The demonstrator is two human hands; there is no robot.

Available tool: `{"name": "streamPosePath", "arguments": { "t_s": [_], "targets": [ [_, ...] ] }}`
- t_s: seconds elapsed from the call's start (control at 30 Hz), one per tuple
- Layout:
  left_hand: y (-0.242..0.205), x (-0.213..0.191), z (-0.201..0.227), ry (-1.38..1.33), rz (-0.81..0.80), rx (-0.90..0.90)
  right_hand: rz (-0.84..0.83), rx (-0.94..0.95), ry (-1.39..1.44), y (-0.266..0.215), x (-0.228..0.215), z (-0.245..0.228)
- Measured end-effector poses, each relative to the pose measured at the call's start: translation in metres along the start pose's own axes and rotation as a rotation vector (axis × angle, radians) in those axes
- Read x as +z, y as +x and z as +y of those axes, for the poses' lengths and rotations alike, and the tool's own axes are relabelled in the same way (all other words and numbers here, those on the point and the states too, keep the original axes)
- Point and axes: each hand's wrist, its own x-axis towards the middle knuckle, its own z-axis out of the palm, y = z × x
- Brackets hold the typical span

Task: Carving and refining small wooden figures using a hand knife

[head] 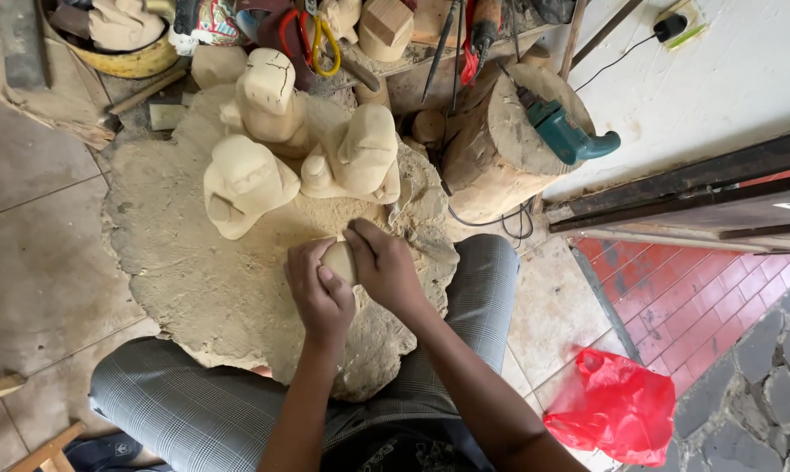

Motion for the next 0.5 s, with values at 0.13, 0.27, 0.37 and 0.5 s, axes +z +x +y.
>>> {"name": "streamPosePath", "arguments": {
  "t_s": [0.13,0.27,0.37,0.5],
  "targets": [
    [-0.001,-0.001,-0.001,0.016,0.002,0.012,0.009,0.063,-0.043,-0.026,0.001,0.000],
    [0.004,-0.002,0.003,0.038,-0.007,0.000,0.018,0.075,-0.010,-0.030,-0.003,-0.002],
    [0.002,-0.004,0.003,0.017,-0.014,0.008,0.026,0.055,0.008,-0.016,0.002,0.000],
    [0.002,0.001,0.003,0.039,-0.003,0.002,0.028,0.057,-0.080,-0.035,-0.007,-0.013]
  ]
}}
